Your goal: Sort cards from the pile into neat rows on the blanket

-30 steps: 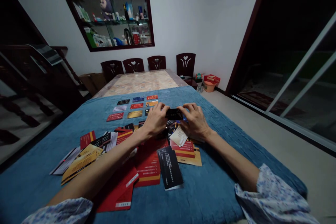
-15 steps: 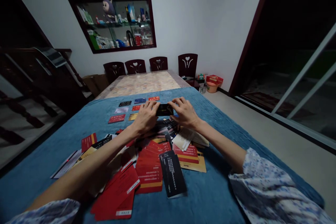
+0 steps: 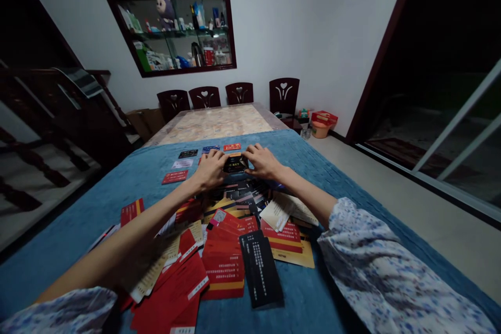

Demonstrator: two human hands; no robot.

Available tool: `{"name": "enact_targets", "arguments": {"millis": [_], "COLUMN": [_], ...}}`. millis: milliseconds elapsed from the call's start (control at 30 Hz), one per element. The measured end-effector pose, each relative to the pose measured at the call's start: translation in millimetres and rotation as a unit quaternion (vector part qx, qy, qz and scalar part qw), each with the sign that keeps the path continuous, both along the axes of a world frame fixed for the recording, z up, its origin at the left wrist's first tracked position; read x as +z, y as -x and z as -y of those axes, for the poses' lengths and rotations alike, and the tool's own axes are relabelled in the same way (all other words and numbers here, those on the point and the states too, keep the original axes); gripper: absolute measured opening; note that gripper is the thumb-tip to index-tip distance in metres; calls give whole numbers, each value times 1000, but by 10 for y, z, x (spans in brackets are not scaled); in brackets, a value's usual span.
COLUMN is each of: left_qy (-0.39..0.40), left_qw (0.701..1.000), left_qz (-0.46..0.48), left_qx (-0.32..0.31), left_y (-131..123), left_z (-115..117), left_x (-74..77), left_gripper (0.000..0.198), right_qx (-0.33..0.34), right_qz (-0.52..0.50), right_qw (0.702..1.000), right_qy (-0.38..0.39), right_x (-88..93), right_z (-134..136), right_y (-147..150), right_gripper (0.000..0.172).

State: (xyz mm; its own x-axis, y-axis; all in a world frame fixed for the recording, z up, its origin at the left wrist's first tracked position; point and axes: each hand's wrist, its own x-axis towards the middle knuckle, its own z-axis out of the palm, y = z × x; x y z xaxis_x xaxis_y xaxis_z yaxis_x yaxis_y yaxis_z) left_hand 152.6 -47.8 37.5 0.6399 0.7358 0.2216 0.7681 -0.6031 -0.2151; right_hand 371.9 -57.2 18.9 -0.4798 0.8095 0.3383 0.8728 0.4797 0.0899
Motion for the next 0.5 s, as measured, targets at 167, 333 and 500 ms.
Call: {"name": "enact_targets", "arguments": {"millis": [167, 333, 500], "left_qy": [46, 100, 135], "left_qw": [999, 994, 989], "left_qz": [-2, 3, 14], "left_qx": [24, 42, 50], "left_y": [-5, -17, -9], "left_z": [-115, -189, -309], "left_x": [-31, -10, -70], "left_gripper": [41, 33, 36], "right_qx": [-10, -24, -35], "right_qz": [20, 22, 25], "right_qw": [998, 993, 989], "right_qy": [60, 111, 140], "right_x": [11, 27, 22], "right_z": [-145, -242, -313], "right_y": [78, 151, 198], "right_gripper": [49, 40, 33]}}
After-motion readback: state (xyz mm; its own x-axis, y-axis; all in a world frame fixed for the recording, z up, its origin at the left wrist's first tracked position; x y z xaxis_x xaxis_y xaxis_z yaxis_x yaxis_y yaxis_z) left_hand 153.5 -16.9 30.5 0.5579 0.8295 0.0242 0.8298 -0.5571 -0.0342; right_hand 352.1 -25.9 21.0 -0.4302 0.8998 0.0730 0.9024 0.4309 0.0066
